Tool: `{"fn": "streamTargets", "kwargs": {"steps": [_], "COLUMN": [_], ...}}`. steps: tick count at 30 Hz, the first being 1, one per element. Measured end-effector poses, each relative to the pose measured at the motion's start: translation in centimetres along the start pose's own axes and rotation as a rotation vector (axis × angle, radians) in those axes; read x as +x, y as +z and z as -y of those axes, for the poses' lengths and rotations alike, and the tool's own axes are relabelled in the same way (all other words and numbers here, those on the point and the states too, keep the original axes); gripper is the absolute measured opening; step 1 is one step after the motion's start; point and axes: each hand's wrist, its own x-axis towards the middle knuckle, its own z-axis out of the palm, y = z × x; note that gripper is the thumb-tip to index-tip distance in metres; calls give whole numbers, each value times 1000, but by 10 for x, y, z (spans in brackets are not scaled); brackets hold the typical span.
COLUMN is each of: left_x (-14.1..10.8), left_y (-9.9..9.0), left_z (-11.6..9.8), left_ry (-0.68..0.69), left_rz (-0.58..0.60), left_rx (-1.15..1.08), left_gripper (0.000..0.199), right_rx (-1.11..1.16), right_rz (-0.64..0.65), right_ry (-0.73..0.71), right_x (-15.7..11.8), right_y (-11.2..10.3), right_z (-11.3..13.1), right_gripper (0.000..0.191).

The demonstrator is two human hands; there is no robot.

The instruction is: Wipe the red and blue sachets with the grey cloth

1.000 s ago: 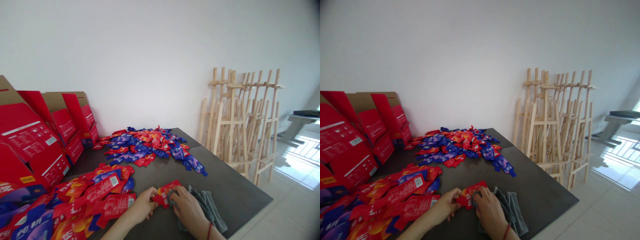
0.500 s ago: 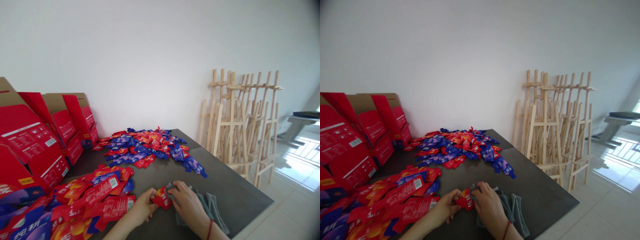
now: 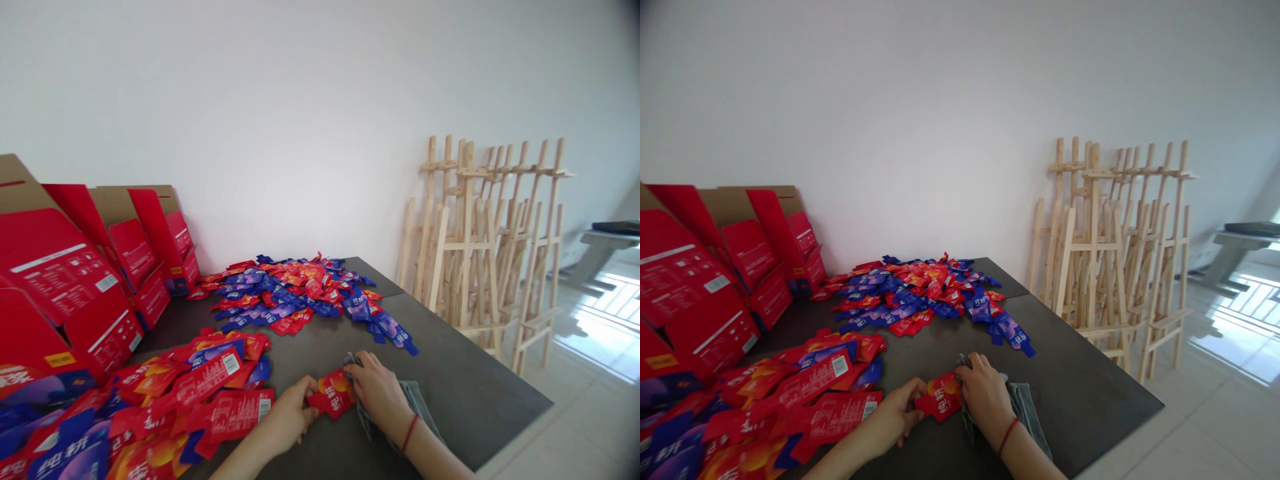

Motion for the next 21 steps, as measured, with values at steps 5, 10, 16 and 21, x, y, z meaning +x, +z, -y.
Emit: {"fn": "streamTargets", "kwargs": {"steps": [5, 10, 16, 21], "left_x": [0, 3, 1, -2], "left_y": [-1, 0, 0, 0], "left_z": [-1, 0, -1, -6], "left_ry": [1, -15, -1, -12], "left_rz": [8, 4, 17, -10], "left_rx": [-2, -29, -33, 26], "left_gripper": [24, 25, 22, 21], "right_rx": [-87, -37, 124, 65], "right_rz": [21, -55, -7, -50], "right_ry": [145, 105, -140, 0], "right_x": [-3, -11, -24, -19], "right_y": [-4, -9, 6, 10], "right_z": [-31, -27, 18, 5], "right_gripper": [34, 36, 43, 38]}}
